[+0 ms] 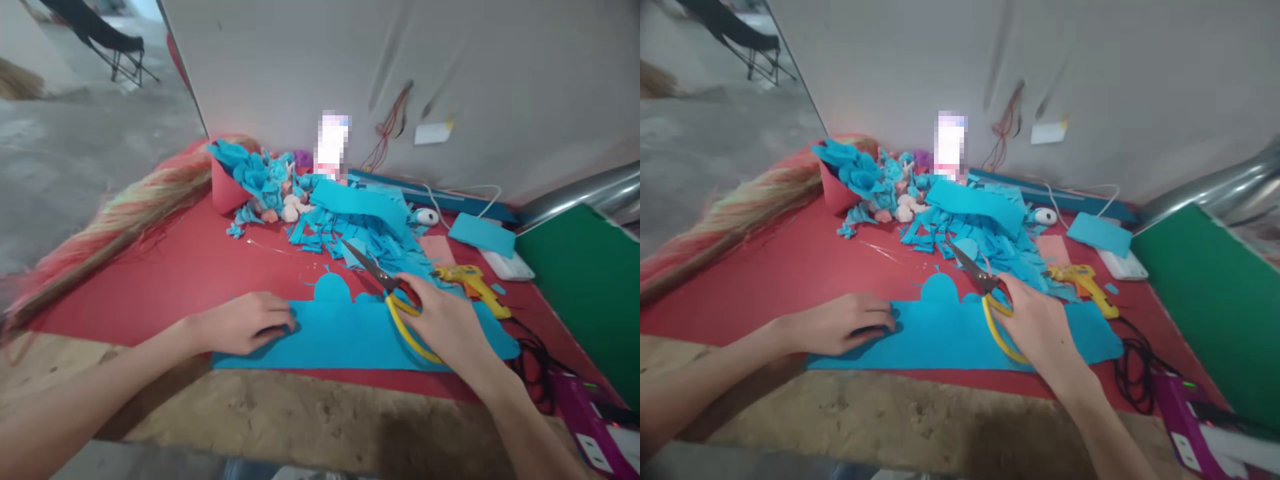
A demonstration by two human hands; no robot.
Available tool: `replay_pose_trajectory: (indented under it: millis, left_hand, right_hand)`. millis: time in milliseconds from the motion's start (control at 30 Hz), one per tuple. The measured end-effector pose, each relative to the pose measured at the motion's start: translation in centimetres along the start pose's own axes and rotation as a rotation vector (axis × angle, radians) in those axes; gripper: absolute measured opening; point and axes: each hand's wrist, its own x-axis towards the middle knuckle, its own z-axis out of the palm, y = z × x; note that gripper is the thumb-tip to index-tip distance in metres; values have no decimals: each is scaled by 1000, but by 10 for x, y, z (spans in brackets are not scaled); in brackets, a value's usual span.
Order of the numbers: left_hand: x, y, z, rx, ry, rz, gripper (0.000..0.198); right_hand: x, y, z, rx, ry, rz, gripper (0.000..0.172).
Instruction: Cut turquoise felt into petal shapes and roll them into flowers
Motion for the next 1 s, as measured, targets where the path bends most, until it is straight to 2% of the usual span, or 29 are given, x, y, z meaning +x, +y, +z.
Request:
replay_pose_trajectory:
  millis: [67, 200, 400, 500, 633, 733, 800, 1000]
  left_hand:
    - [-4, -1, -6, -27, -34, -74, 19]
    - [-20, -10, -21, -27, -82, -264, 13]
    - [-45, -12, -44, -101, -101, -515, 14]
    - [-49, -2, -48, -56, -60, -535, 18]
    - [-40, 14, -42, 25, -47, -486, 15]
    - [-25, 25, -33, 63, -16, -415, 17]
    - [-12, 33, -25, 107, 16, -364, 17]
    - [22, 56, 10, 257, 114, -279, 13]
  right_hand:
    - [18, 2, -8, -18, -10, 5, 35]
    - [54, -9, -18, -8, -43, -82, 31]
    - [104, -36, -13, 23, -112, -226, 26]
    - [123, -40, -6, 31, -113, -284, 26]
    - [137, -34, 1, 35, -80, -307, 26]
    - [134, -27, -1, 56, -13, -292, 29]
    - [122, -21, -5, 84, 31, -286, 30]
    - [45, 2, -11, 196, 76, -270, 25]
